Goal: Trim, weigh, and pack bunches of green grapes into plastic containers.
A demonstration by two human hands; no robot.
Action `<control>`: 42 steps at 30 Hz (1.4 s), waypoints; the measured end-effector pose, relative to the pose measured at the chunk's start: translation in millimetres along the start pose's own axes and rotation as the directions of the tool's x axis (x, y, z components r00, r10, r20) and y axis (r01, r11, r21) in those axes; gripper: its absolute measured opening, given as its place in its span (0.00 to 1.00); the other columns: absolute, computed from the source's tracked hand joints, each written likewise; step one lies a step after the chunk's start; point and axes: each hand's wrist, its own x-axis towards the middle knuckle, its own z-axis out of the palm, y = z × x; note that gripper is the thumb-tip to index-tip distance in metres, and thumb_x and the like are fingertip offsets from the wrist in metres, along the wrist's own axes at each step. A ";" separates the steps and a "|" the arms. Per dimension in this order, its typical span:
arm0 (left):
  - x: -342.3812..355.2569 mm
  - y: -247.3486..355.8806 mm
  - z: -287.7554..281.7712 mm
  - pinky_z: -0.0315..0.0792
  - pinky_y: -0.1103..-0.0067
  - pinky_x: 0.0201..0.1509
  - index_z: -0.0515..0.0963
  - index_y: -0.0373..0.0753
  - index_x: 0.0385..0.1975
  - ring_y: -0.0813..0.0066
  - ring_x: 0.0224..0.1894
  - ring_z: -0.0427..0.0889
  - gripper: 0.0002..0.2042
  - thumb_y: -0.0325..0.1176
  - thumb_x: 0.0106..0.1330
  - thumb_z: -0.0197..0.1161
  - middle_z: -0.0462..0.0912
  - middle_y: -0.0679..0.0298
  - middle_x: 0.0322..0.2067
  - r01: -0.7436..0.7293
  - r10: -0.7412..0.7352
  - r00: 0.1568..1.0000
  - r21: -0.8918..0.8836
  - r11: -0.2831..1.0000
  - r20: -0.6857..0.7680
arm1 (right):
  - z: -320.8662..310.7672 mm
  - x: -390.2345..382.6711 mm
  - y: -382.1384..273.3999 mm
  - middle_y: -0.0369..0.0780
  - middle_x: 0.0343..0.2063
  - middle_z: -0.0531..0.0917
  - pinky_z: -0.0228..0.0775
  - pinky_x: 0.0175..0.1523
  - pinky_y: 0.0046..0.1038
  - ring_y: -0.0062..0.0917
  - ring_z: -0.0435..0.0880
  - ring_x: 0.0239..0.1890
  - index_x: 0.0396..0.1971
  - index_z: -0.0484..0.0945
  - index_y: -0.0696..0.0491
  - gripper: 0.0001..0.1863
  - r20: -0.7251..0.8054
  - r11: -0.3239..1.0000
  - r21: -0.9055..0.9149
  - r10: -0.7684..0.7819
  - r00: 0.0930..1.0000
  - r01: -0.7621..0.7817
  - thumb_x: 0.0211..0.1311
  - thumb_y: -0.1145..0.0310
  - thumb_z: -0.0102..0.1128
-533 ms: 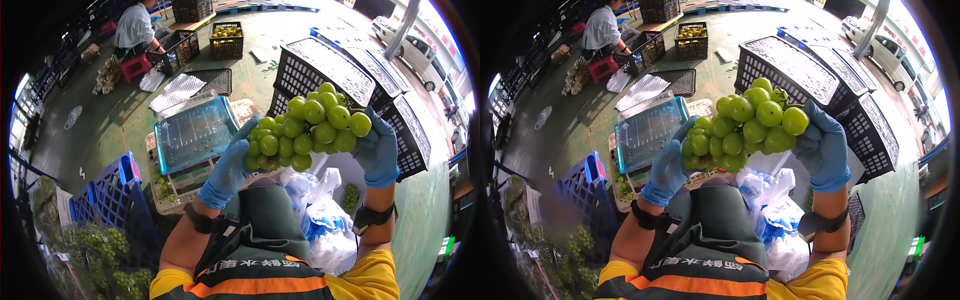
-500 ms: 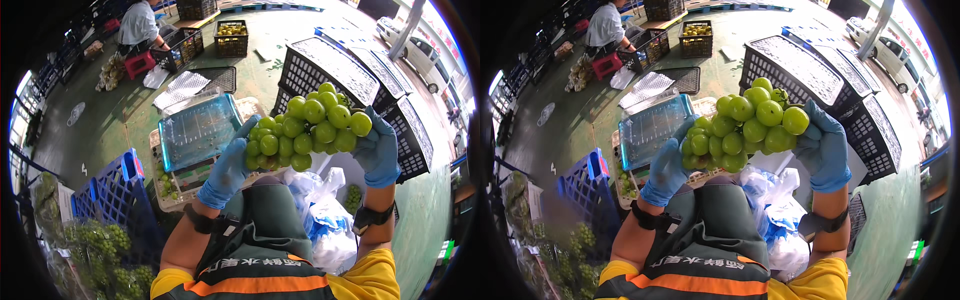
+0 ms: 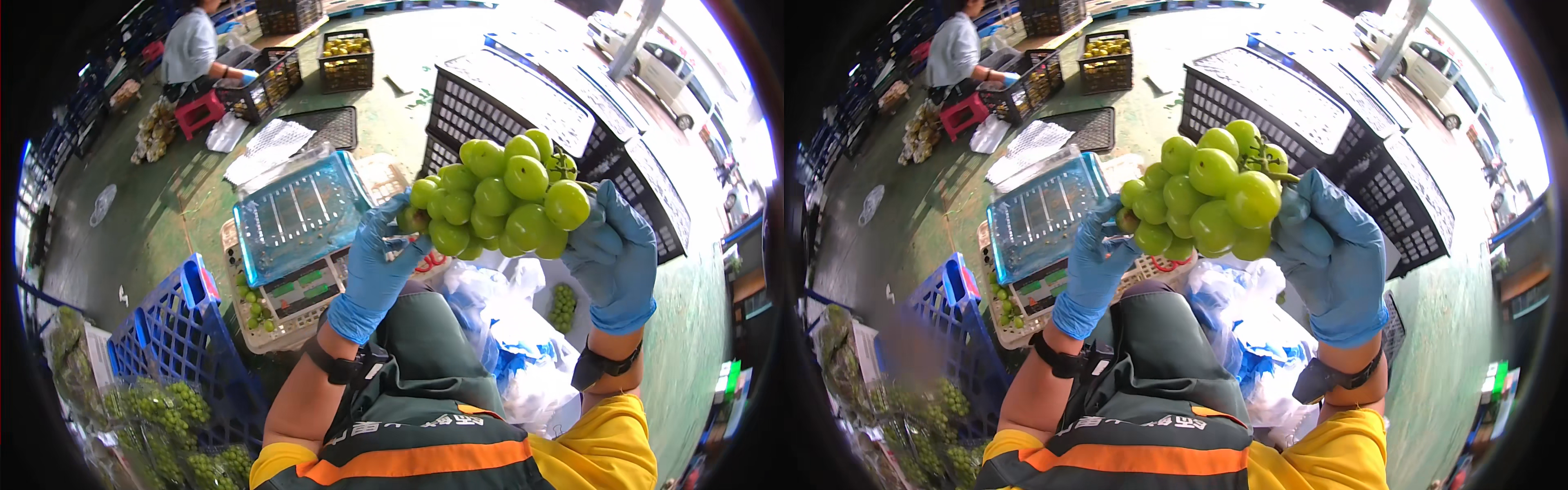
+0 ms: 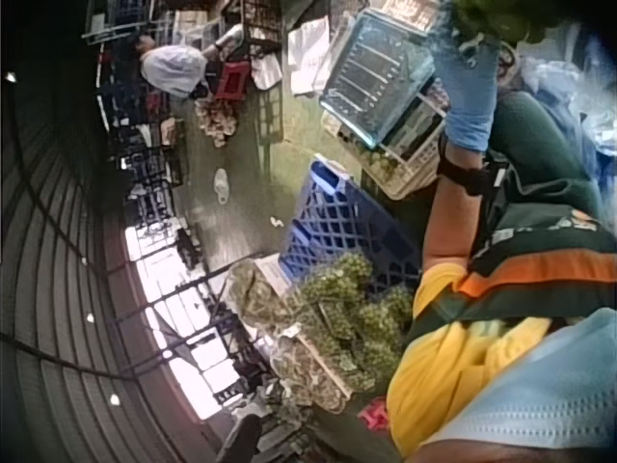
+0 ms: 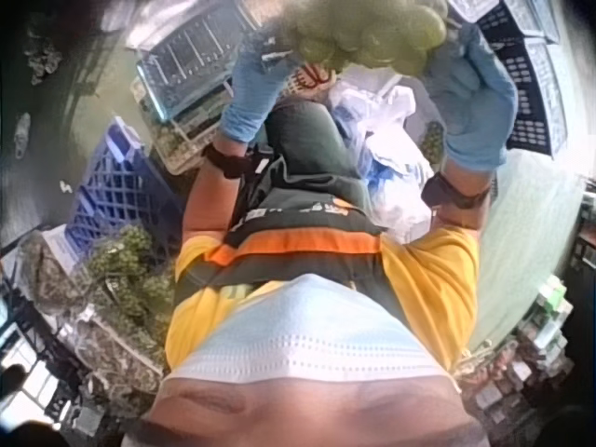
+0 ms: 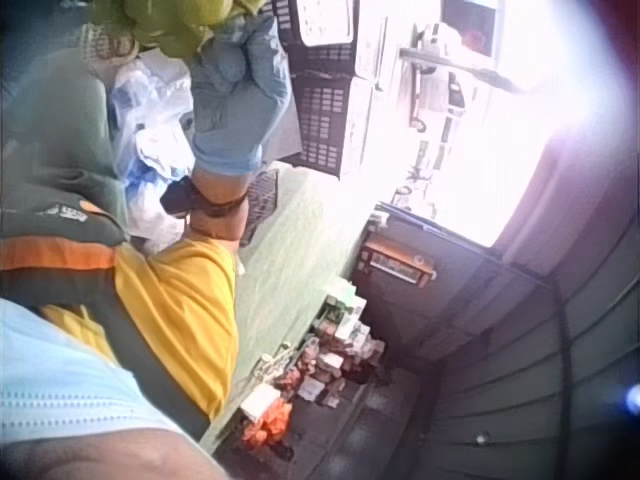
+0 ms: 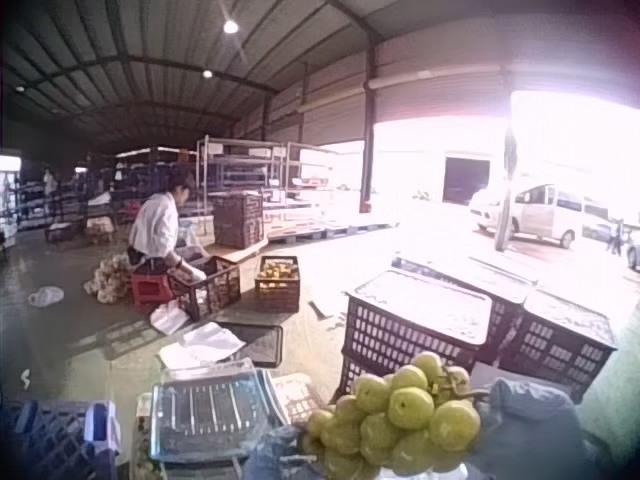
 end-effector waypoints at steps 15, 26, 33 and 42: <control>38.8 -30.7 163.4 0.70 0.87 0.34 0.74 0.36 0.36 0.86 0.27 0.71 0.13 0.24 0.51 0.68 0.73 0.70 0.29 0.190 -0.100 0.852 -0.125 0.974 0.514 | -117.4 -93.4 -76.9 0.36 0.19 0.77 0.58 0.21 0.15 0.12 0.58 0.12 0.32 0.75 0.58 0.14 -0.098 0.973 -0.040 -0.228 0.969 0.225 0.65 0.64 0.45; 24.9 -59.9 216.0 0.69 0.85 0.32 0.76 0.34 0.28 0.81 0.26 0.72 0.10 0.22 0.45 0.67 0.73 0.66 0.25 -0.155 0.076 0.715 0.052 0.986 0.695 | -169.2 -154.4 -79.1 0.31 0.11 0.67 0.65 0.27 0.17 0.13 0.58 0.12 0.27 0.72 0.56 0.15 -0.298 0.972 0.035 -0.213 0.930 0.234 0.67 0.62 0.43; 21.4 -59.2 227.9 0.71 0.85 0.32 0.77 0.34 0.31 0.83 0.27 0.74 0.12 0.23 0.46 0.70 0.75 0.66 0.27 -0.221 0.122 0.633 0.027 0.975 0.765 | -179.6 -172.0 -81.5 0.31 0.09 0.65 0.69 0.28 0.20 0.13 0.60 0.11 0.24 0.72 0.56 0.17 -0.368 0.969 0.060 -0.201 0.908 0.239 0.67 0.61 0.42; 16.6 -61.2 228.5 0.71 0.85 0.35 0.76 0.34 0.31 0.81 0.28 0.74 0.11 0.21 0.47 0.67 0.75 0.66 0.28 -0.182 0.105 0.602 0.009 0.983 0.792 | -184.7 -184.1 -80.4 0.31 0.10 0.68 0.70 0.29 0.20 0.13 0.62 0.11 0.27 0.74 0.58 0.16 -0.356 0.960 0.086 -0.222 0.908 0.268 0.66 0.62 0.43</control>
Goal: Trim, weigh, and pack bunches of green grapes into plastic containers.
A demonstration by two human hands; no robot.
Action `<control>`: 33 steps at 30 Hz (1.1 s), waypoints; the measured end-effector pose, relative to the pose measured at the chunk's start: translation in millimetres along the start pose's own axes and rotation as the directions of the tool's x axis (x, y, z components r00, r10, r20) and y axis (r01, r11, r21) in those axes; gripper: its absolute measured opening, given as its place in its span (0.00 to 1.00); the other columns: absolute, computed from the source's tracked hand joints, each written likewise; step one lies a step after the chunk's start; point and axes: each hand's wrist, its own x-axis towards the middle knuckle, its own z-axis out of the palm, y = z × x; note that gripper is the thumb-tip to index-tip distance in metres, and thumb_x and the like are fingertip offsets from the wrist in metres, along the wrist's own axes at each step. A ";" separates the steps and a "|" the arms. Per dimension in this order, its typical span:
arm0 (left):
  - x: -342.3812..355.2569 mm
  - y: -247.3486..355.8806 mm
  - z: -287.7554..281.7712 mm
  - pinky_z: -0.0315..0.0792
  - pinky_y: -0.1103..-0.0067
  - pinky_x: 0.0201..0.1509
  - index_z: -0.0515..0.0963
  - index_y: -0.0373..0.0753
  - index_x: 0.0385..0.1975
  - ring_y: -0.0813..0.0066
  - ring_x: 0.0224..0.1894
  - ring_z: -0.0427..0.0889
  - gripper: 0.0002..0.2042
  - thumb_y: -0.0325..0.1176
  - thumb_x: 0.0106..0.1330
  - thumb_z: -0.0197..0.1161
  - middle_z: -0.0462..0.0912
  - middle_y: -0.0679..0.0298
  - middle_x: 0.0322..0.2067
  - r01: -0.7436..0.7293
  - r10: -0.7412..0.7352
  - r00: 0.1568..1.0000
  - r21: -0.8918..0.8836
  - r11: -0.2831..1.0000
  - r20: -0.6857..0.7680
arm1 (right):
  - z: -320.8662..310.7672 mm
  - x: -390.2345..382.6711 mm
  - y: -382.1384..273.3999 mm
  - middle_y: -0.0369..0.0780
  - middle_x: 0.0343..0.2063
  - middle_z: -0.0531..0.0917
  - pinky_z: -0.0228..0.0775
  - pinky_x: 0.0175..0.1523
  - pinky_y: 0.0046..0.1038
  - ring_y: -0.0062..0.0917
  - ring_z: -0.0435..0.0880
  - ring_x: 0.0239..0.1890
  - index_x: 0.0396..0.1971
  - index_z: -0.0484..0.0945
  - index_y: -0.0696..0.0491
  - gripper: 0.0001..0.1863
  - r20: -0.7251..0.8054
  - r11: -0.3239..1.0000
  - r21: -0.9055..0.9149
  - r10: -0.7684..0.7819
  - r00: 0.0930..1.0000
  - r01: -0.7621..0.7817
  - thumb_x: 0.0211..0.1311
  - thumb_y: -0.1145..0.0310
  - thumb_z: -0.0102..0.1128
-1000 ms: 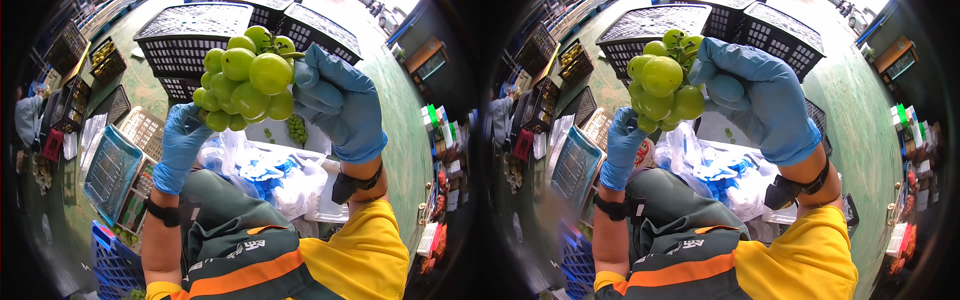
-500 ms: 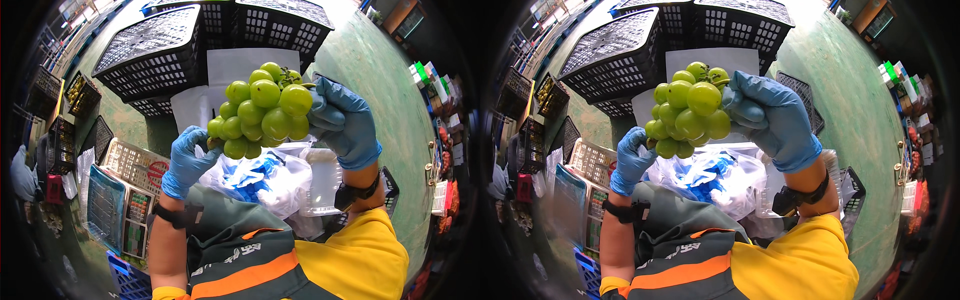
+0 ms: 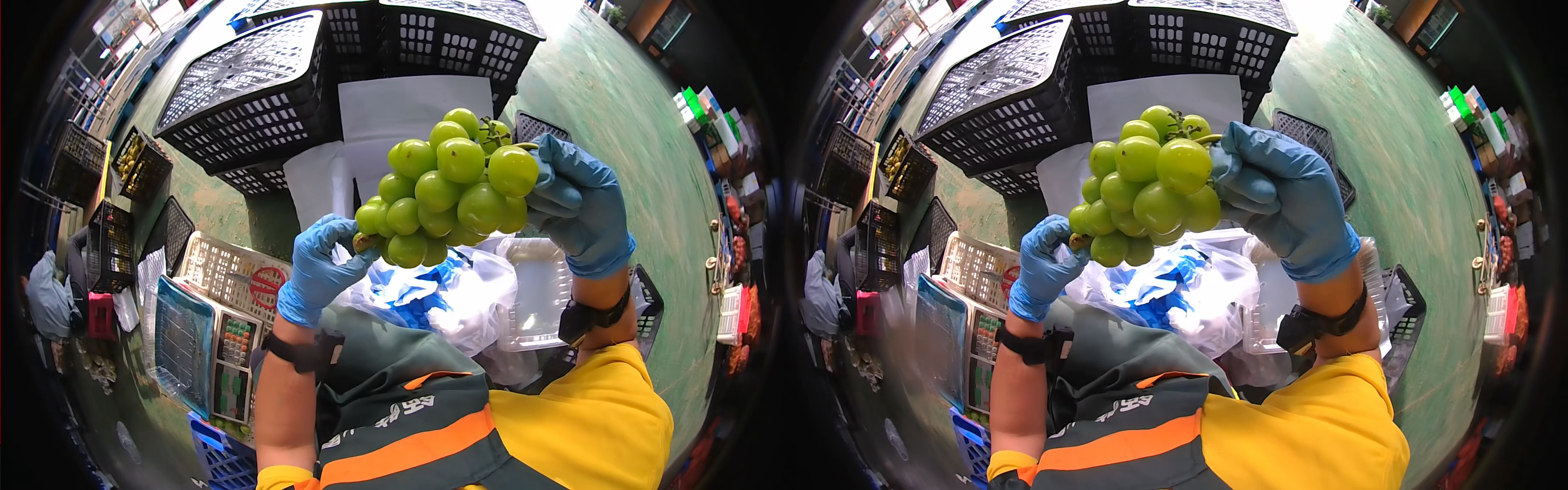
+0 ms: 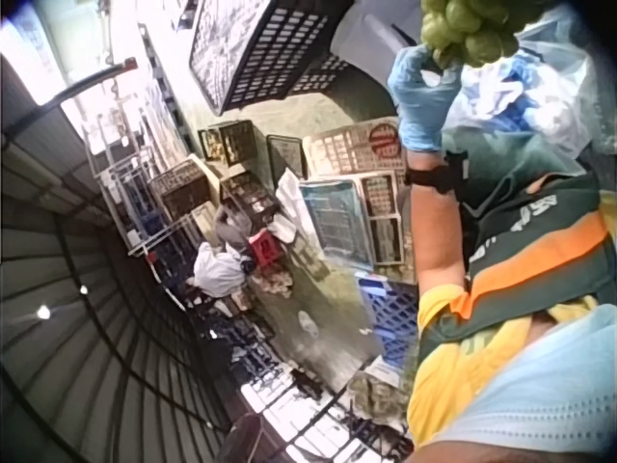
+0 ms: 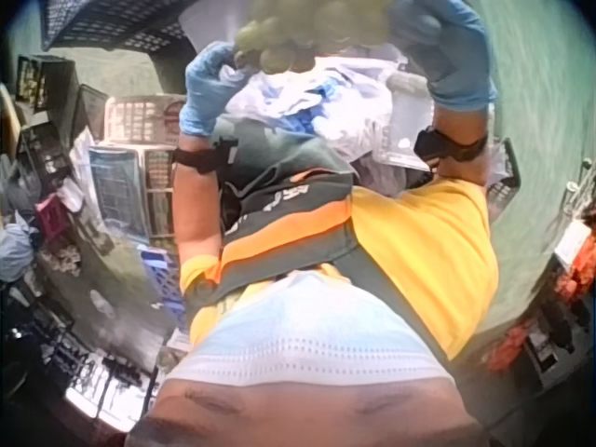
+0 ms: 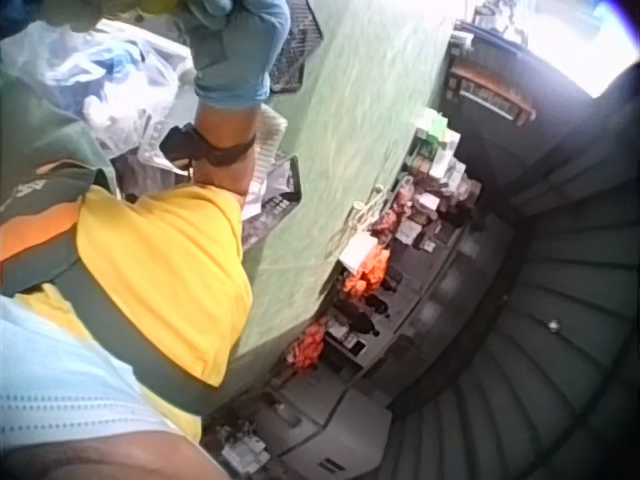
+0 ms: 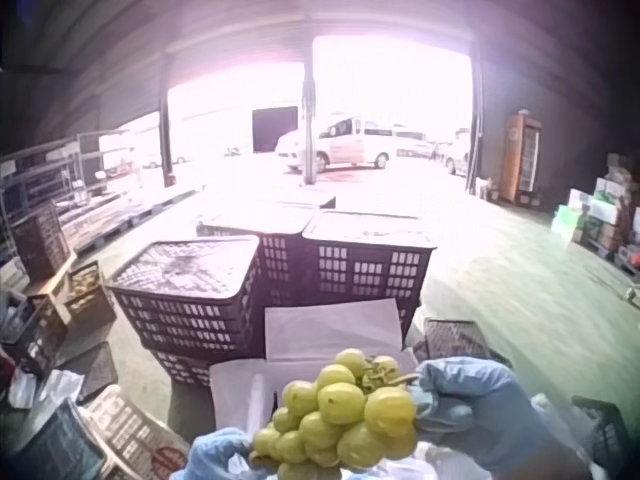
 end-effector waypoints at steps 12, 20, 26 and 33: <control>-24.6 -14.4 -7.1 0.76 0.80 0.39 0.74 0.34 0.44 0.77 0.31 0.79 0.13 0.26 0.59 0.60 0.80 0.61 0.33 0.348 -0.459 0.881 -0.499 0.794 -0.115 | -23.6 -9.0 -9.3 0.34 0.17 0.75 0.56 0.20 0.12 0.09 0.61 0.12 0.28 0.76 0.59 0.11 -0.146 0.929 -0.314 -0.250 0.957 0.194 0.63 0.67 0.50; -21.4 6.7 15.4 0.62 0.54 0.56 0.69 0.50 0.53 0.69 0.60 0.61 0.25 0.48 0.56 0.62 0.67 0.66 0.55 0.249 -0.544 0.839 -0.871 0.424 -0.025 | -42.1 29.0 58.8 0.32 0.22 0.78 0.57 0.21 0.09 0.07 0.68 0.16 0.28 0.76 0.54 0.09 -0.257 0.867 -0.499 -0.164 0.952 0.015 0.62 0.66 0.51; -37.1 -11.0 9.3 0.39 0.42 0.60 0.68 0.51 0.54 0.65 0.68 0.41 0.28 0.53 0.54 0.62 0.59 0.68 0.61 0.292 -0.638 0.769 -0.864 0.410 -0.043 | -40.1 22.5 119.4 0.32 0.18 0.74 0.57 0.24 0.13 0.11 0.65 0.17 0.25 0.75 0.55 0.11 -0.241 0.924 -0.383 -0.104 0.965 0.004 0.63 0.66 0.50; -48.2 -9.6 12.0 0.54 0.50 0.58 0.71 0.44 0.51 0.66 0.64 0.56 0.25 0.50 0.57 0.60 0.66 0.63 0.57 0.341 -0.644 0.764 -0.872 0.350 0.040 | -48.3 4.9 153.8 0.33 0.20 0.76 0.57 0.23 0.11 0.10 0.67 0.17 0.26 0.74 0.55 0.10 -0.334 0.963 -0.264 -0.037 0.942 -0.056 0.63 0.66 0.49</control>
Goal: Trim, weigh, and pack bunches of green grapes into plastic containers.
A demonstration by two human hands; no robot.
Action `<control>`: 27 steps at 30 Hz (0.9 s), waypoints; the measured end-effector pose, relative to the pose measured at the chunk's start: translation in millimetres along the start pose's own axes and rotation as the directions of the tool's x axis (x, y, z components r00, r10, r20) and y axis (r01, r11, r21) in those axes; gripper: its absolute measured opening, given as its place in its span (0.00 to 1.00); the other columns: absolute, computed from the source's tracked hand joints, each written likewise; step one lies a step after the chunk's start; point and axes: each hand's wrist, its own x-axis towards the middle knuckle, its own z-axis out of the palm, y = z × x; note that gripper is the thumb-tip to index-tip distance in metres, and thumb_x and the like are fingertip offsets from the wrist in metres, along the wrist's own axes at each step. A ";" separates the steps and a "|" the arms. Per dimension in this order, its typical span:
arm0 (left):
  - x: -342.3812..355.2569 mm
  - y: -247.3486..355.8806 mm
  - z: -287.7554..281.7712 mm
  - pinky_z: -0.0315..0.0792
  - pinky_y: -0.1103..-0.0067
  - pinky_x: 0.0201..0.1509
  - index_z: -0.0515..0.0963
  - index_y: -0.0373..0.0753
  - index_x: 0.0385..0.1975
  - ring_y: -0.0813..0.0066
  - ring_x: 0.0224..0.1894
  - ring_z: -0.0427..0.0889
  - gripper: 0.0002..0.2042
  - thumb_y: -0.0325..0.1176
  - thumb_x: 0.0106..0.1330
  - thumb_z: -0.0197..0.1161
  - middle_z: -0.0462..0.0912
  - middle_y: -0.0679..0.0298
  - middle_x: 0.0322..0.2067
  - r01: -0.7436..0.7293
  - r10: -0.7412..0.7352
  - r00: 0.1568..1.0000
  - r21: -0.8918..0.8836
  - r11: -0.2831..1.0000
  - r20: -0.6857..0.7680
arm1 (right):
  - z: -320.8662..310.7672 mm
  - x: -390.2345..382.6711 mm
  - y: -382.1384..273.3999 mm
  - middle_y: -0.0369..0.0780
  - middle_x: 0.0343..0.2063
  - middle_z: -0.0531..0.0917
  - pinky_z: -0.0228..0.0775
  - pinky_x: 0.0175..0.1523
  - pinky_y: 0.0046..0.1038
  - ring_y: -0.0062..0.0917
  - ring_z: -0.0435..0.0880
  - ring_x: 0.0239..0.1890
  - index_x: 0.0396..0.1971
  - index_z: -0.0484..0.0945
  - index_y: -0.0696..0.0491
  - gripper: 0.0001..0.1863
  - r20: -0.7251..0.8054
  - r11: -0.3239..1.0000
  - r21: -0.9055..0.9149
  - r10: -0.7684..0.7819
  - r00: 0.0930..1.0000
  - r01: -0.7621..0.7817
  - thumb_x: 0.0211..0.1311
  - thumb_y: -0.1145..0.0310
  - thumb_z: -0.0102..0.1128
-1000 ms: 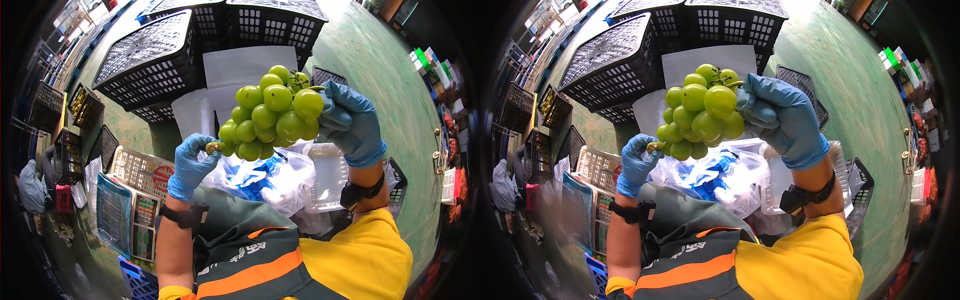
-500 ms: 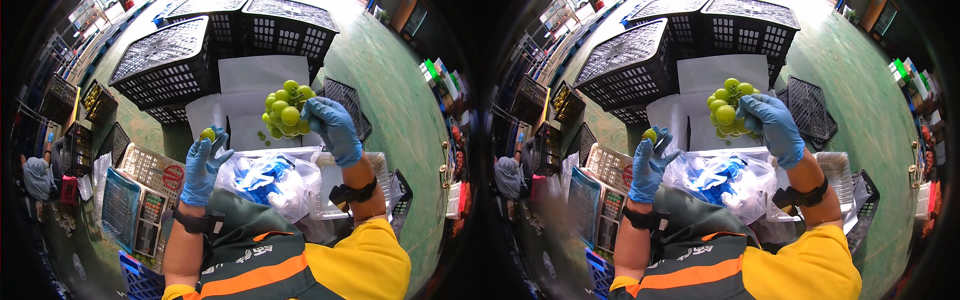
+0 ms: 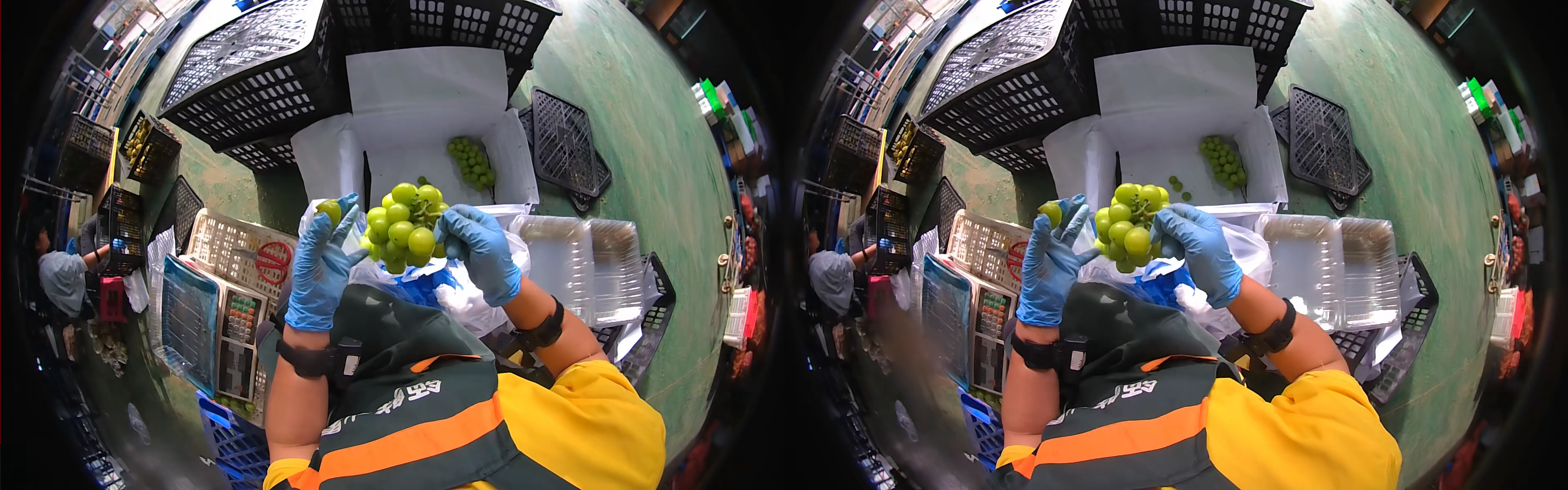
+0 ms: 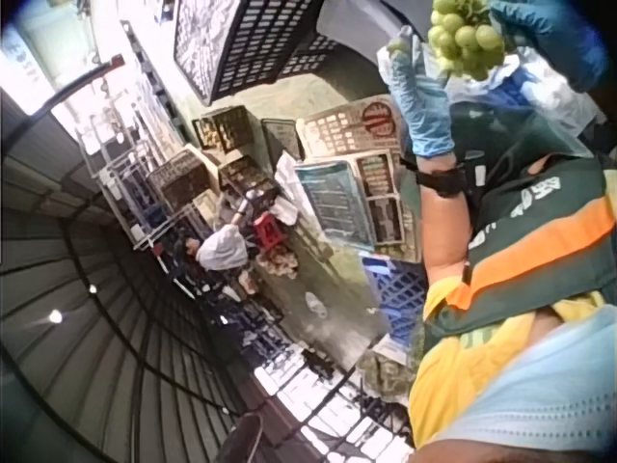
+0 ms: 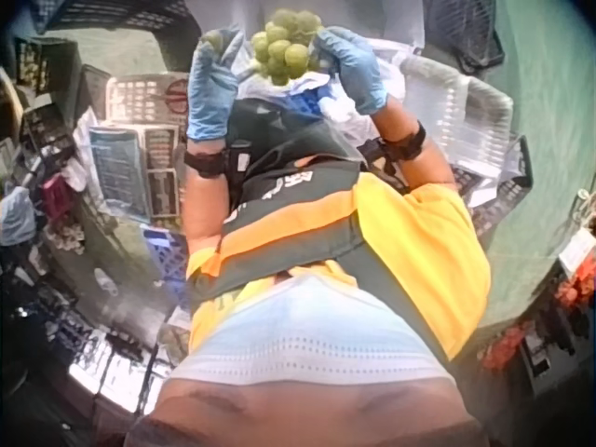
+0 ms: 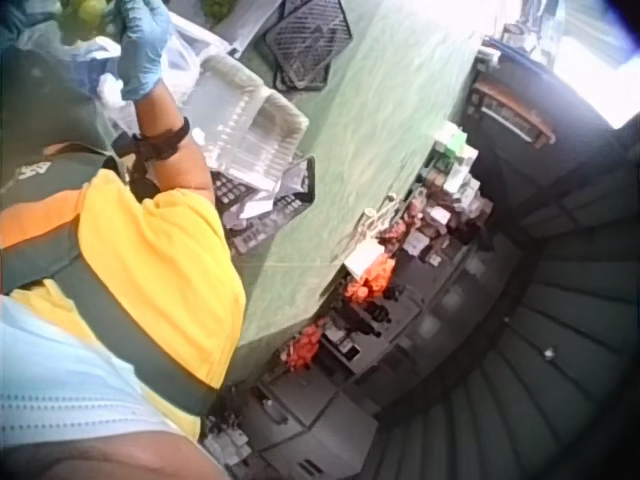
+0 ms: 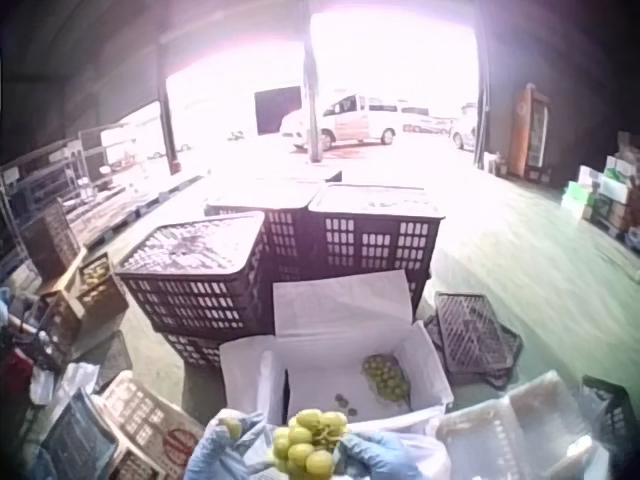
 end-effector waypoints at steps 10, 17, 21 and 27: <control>22.7 -77.8 38.0 0.70 0.74 0.49 0.78 0.37 0.40 0.64 0.42 0.78 0.16 0.32 0.51 0.66 0.79 0.59 0.40 -0.034 -0.390 0.900 0.924 0.381 0.194 | -43.4 -25.8 -85.5 0.33 0.19 0.76 0.49 0.19 0.10 0.08 0.62 0.14 0.24 0.75 0.55 0.10 -0.143 0.897 -0.309 -0.372 0.917 0.316 0.63 0.69 0.47; 22.5 -77.5 30.9 0.68 0.72 0.53 0.63 0.35 0.56 0.60 0.48 0.75 0.26 0.30 0.56 0.59 0.71 0.51 0.50 -0.203 -0.165 0.963 0.976 0.076 0.213 | -44.7 -46.6 -114.7 0.35 0.20 0.78 0.50 0.17 0.10 0.08 0.63 0.13 0.25 0.75 0.56 0.09 -0.116 0.934 -0.190 -0.327 0.938 0.303 0.61 0.69 0.50; 31.6 -38.0 1.9 0.64 0.74 0.57 0.63 0.40 0.58 0.72 0.49 0.72 0.26 0.47 0.63 0.55 0.73 0.60 0.47 -0.073 0.149 0.984 0.529 0.845 -0.102 | -18.9 -60.3 -115.1 0.37 0.15 0.75 0.59 0.21 0.13 0.12 0.65 0.11 0.26 0.72 0.59 0.11 0.068 0.961 0.161 -0.236 0.969 0.223 0.62 0.67 0.48; -37.3 22.0 28.2 0.58 0.68 0.64 0.48 0.36 0.64 0.61 0.59 0.63 0.44 0.62 0.56 0.51 0.59 0.51 0.59 0.102 0.159 0.865 -0.476 0.873 0.477 | 10.1 -36.1 -105.9 0.37 0.14 0.73 0.67 0.19 0.14 0.14 0.68 0.13 0.31 0.72 0.60 0.13 0.253 0.780 0.602 0.018 0.967 -0.172 0.65 0.66 0.41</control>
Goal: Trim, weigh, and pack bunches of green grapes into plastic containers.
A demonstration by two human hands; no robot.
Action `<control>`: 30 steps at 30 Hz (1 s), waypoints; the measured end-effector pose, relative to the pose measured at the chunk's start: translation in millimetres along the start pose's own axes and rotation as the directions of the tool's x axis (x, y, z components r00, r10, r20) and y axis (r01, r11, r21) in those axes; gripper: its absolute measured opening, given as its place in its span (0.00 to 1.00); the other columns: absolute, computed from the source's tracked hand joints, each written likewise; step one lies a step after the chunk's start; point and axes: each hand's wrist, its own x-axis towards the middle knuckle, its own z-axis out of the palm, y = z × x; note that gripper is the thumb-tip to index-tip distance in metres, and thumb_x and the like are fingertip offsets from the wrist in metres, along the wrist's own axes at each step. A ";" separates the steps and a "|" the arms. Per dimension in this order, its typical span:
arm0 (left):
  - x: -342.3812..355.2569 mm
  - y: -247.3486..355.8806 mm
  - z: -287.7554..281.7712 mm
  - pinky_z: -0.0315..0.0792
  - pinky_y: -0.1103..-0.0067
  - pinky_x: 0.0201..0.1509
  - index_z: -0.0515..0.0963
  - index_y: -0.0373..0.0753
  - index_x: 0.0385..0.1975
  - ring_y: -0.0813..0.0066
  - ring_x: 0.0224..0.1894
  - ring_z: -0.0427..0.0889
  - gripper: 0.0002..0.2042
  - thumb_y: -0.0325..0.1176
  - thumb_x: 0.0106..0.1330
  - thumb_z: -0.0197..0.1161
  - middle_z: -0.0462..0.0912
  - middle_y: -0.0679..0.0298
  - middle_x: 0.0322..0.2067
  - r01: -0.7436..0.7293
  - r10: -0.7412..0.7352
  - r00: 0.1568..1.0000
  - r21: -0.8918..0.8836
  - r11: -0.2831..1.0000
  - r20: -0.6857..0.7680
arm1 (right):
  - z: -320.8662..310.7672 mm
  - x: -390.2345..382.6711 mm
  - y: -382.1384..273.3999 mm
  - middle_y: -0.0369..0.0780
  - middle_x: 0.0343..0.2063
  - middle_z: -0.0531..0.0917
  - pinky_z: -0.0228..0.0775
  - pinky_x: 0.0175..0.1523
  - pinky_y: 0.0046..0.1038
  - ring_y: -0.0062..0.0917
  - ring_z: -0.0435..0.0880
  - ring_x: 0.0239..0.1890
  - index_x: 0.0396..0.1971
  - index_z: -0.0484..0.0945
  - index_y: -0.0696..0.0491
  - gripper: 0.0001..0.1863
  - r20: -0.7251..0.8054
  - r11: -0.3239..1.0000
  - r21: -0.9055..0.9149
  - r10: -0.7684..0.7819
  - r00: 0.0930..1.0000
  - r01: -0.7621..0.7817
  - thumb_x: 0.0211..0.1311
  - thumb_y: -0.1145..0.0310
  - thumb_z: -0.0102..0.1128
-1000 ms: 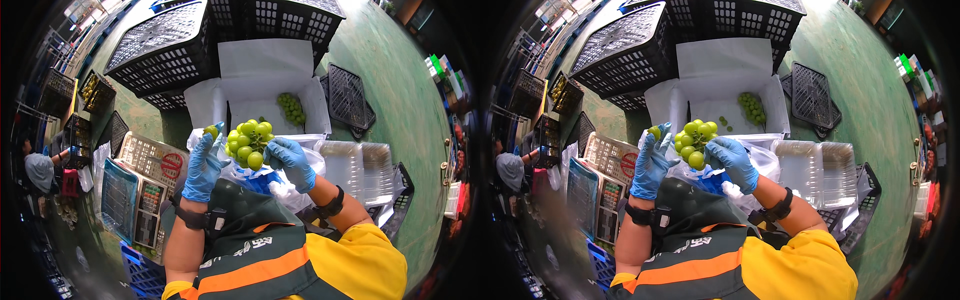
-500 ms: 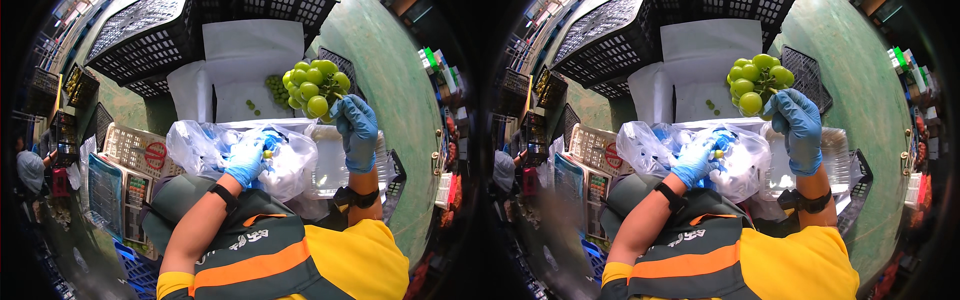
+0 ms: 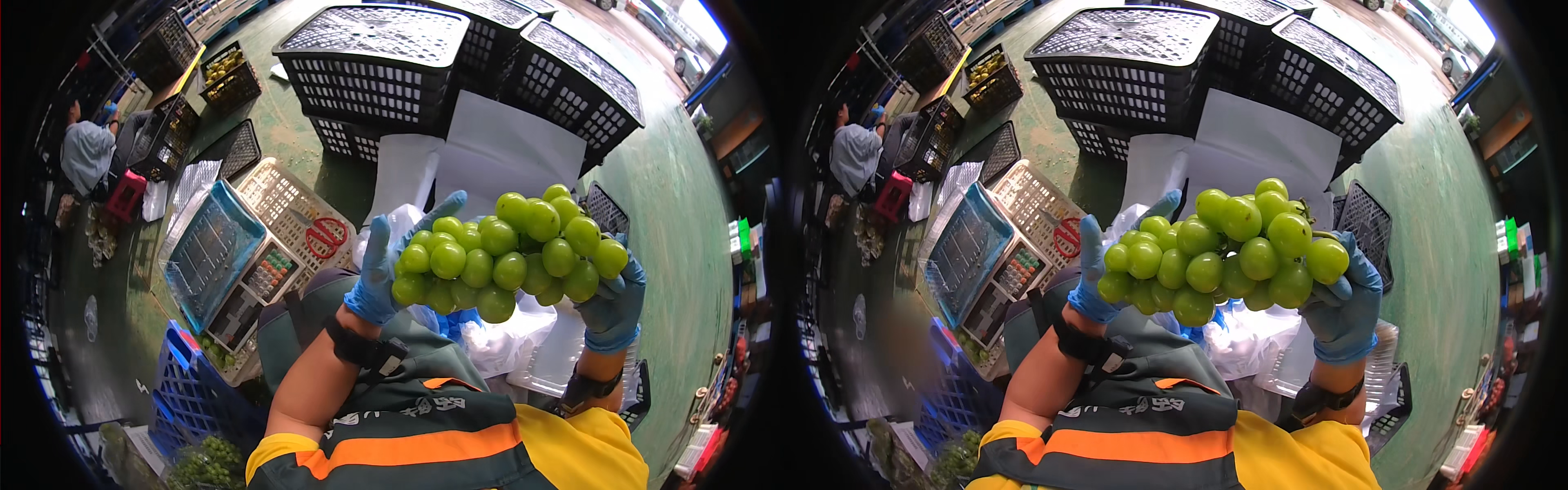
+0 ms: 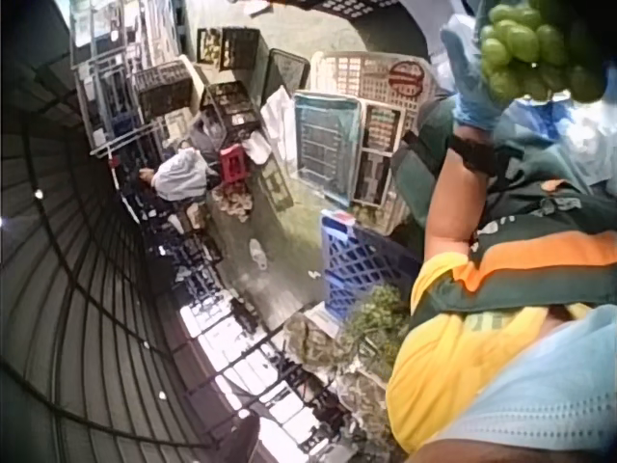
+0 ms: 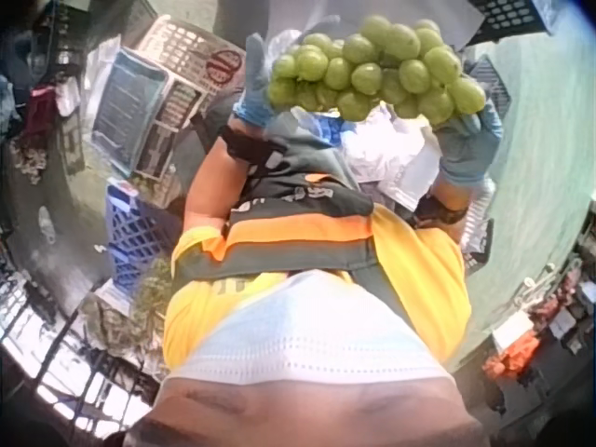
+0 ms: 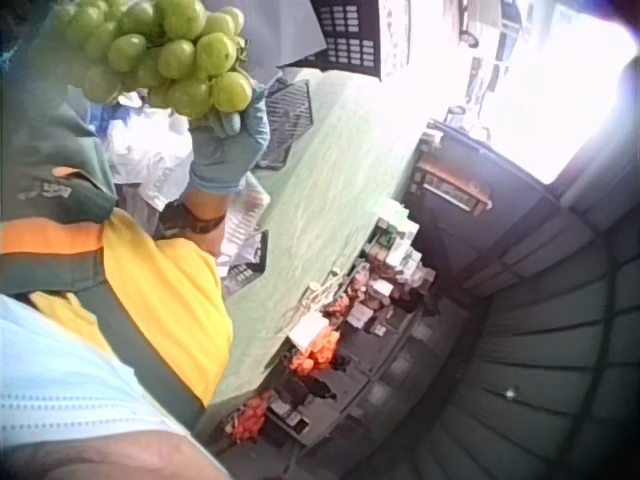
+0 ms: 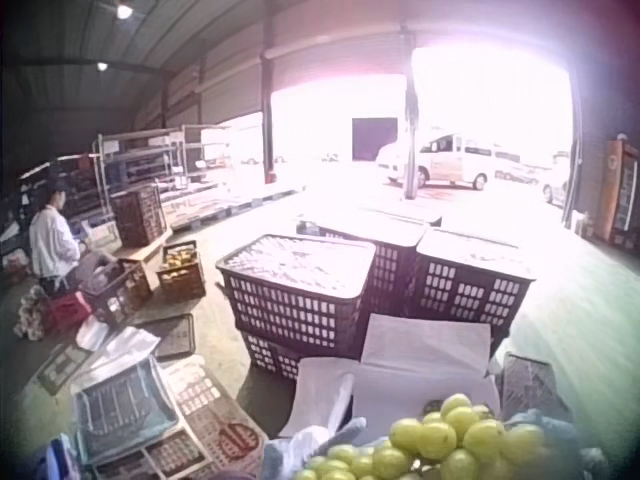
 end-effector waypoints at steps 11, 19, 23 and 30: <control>-72.3 44.7 41.3 0.60 0.74 0.62 0.57 0.34 0.60 0.68 0.57 0.66 0.29 0.45 0.62 0.52 0.66 0.56 0.55 -0.077 0.139 0.965 0.265 0.961 -0.224 | 0.5 67.0 60.6 0.33 0.12 0.70 0.76 0.33 0.22 0.14 0.70 0.14 0.28 0.71 0.56 0.11 0.082 0.957 -0.077 0.285 0.955 -0.279 0.62 0.65 0.42; -110.0 60.6 52.2 0.57 0.73 0.64 0.57 0.32 0.59 0.68 0.59 0.65 0.28 0.42 0.63 0.50 0.63 0.56 0.57 -0.211 0.296 0.916 0.303 0.929 -0.271 | 23.3 84.1 88.9 0.32 0.13 0.70 0.75 0.34 0.21 0.12 0.69 0.15 0.29 0.71 0.55 0.11 0.069 0.932 -0.166 0.338 0.939 -0.323 0.62 0.65 0.43; -123.1 65.1 49.7 0.57 0.71 0.64 0.56 0.32 0.60 0.66 0.59 0.65 0.29 0.42 0.63 0.48 0.64 0.54 0.57 -0.286 0.384 0.882 0.338 0.897 -0.272 | 55.8 82.1 100.2 0.32 0.14 0.69 0.74 0.42 0.30 0.13 0.68 0.17 0.32 0.71 0.55 0.12 0.207 0.900 -0.231 0.417 0.885 -0.370 0.63 0.63 0.42; -138.3 88.3 24.6 0.58 0.69 0.63 0.49 0.37 0.63 0.63 0.59 0.64 0.34 0.45 0.60 0.52 0.61 0.53 0.59 -0.237 0.362 0.880 0.378 0.895 -0.308 | 129.3 57.6 116.2 0.39 0.26 0.79 0.74 0.40 0.24 0.15 0.73 0.20 0.36 0.74 0.58 0.13 0.222 0.873 -0.425 0.356 0.907 -0.239 0.62 0.63 0.49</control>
